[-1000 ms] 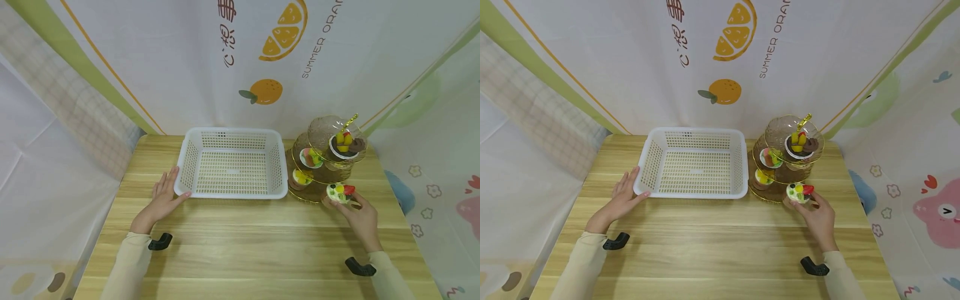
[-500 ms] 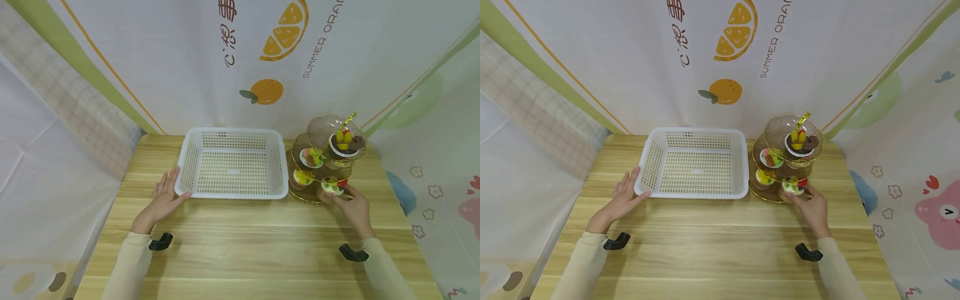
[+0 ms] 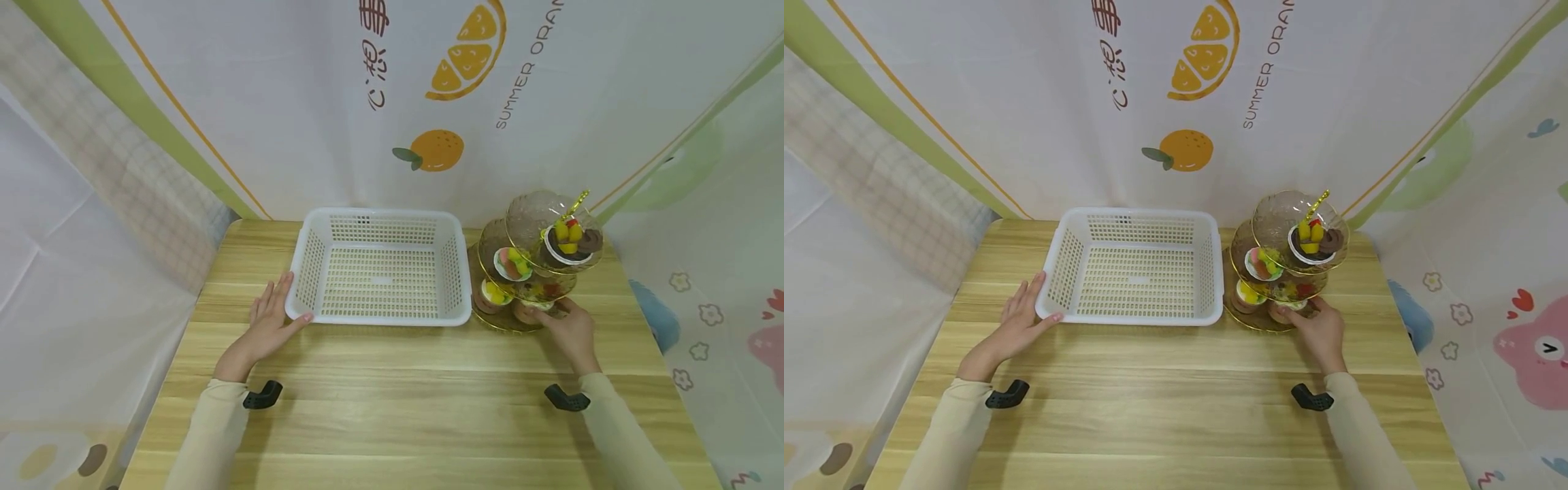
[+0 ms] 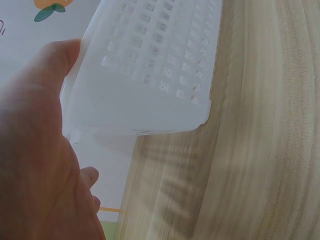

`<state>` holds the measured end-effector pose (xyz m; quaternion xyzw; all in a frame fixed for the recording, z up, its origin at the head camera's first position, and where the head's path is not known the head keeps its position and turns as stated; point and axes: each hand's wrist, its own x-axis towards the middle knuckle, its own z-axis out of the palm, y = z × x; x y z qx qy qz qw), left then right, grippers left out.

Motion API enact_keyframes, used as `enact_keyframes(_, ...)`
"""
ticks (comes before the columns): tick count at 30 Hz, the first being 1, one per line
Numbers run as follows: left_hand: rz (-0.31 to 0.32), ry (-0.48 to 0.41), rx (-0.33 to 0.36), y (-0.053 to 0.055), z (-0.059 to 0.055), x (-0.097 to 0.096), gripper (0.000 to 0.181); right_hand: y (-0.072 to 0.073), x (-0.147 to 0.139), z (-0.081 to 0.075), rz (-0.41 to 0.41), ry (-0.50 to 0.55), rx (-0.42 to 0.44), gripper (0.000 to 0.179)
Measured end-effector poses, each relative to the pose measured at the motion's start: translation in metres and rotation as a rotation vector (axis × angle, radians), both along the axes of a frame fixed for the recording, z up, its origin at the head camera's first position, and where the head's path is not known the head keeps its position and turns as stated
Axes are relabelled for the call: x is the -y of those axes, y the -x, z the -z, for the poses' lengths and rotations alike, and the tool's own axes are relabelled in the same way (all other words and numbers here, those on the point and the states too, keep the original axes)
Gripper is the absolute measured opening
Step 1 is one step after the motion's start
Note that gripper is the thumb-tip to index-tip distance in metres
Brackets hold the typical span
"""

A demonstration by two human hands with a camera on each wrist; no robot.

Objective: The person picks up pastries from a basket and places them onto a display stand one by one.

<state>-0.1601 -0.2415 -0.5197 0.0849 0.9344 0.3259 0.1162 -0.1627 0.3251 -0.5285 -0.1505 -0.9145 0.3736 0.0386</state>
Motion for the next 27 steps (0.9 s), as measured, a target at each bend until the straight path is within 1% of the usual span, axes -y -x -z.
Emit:
enact_keyframes(2,0.004,-0.005,0.004,0.000,0.000,0.000,0.095,0.004,0.000,0.004,0.009,-0.014,-0.020,0.060)
enact_keyframes(4,0.005,-0.008,0.007,0.000,0.000,-0.001,0.095,0.008,-0.001,0.007,0.016,-0.012,-0.036,0.057)
enact_keyframes(11,-0.006,-0.013,0.014,-0.001,-0.001,-0.001,0.095,0.018,-0.003,0.011,0.055,0.071,-0.079,0.060)
enact_keyframes(15,-0.007,-0.013,0.015,0.000,-0.001,0.000,0.095,0.022,-0.002,0.014,0.107,0.067,-0.095,0.060)
enact_keyframes(18,-0.006,-0.014,0.015,0.000,0.000,0.000,0.095,0.023,-0.002,0.017,0.120,0.073,-0.109,0.060)
enact_keyframes(23,-0.005,-0.010,0.014,0.000,0.000,0.000,0.095,0.022,-0.004,0.023,0.097,0.120,-0.131,0.059)
enact_keyframes(27,-0.007,-0.011,0.013,0.000,0.000,0.001,0.096,0.022,-0.005,0.027,0.087,0.121,-0.151,0.056)
